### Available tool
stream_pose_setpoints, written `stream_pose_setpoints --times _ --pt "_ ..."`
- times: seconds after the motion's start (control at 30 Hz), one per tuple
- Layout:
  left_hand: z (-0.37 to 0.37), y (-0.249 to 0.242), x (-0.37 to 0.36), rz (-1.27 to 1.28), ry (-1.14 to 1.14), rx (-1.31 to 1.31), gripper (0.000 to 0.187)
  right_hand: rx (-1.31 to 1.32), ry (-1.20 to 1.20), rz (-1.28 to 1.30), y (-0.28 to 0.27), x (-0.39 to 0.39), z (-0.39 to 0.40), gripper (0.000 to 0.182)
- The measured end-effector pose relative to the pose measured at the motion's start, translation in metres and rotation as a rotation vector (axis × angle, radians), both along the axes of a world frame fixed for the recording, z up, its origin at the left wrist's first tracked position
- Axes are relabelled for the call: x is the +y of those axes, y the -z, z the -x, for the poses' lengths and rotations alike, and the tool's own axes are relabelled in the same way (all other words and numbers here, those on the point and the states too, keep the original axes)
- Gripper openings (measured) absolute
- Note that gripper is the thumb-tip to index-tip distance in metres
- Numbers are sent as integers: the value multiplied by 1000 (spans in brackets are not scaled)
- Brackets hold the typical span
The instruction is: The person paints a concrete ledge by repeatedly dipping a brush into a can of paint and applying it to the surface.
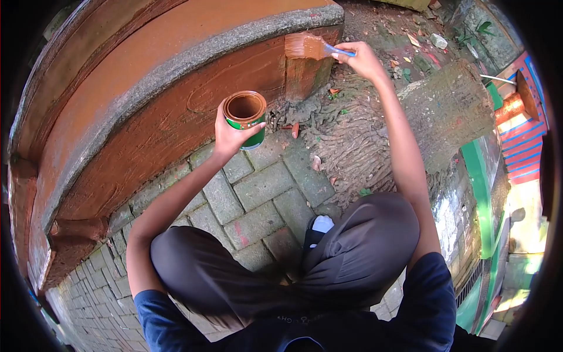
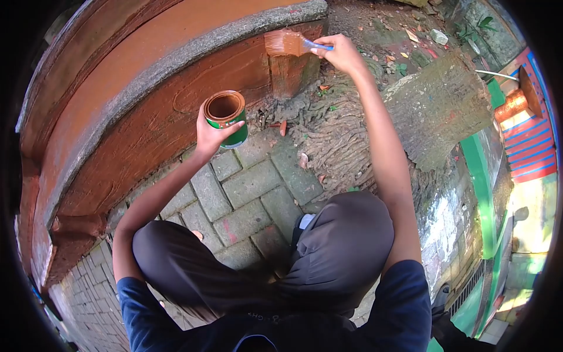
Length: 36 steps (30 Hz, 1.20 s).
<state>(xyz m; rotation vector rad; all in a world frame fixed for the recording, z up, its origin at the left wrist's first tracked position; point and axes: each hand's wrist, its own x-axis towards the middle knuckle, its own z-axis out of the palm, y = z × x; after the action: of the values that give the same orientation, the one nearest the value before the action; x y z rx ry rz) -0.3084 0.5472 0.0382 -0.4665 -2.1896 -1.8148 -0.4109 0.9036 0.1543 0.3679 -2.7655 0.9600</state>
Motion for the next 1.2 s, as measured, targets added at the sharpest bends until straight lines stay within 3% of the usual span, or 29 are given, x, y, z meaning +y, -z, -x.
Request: stream_pose_setpoints --times 0.17,0.23,0.47,0.53,0.63,0.87,0.93,1.0,1.1,1.2 --pt "-12 -3 -5 55 63 9 88 10 157 114 33 60 17 34" --pt "-14 -2 -10 68 43 12 88 60 406 89 32 73 16 35" --pt "-17 -6 -28 57 16 5 92 86 558 57 49 83 13 32" --pt "-17 -8 -36 69 -5 18 92 90 842 -240 40 73 5 31" --pt "-21 -12 -43 71 -37 20 94 95 876 -208 47 94 7 34" --pt "-28 -9 -57 83 -27 32 92 161 784 -185 29 59 -34 31" --pt "-30 -12 -58 77 -26 34 92 574 434 -155 39 62 -39 27" --pt "-32 -13 -58 58 -24 26 92 673 349 -108 49 57 -44 23" --pt "-30 -9 -68 101 -20 37 98 520 210 283 72 48 -40 30" --pt "-31 -38 -83 147 80 140 103 34 89 798 79 26 -27 23"
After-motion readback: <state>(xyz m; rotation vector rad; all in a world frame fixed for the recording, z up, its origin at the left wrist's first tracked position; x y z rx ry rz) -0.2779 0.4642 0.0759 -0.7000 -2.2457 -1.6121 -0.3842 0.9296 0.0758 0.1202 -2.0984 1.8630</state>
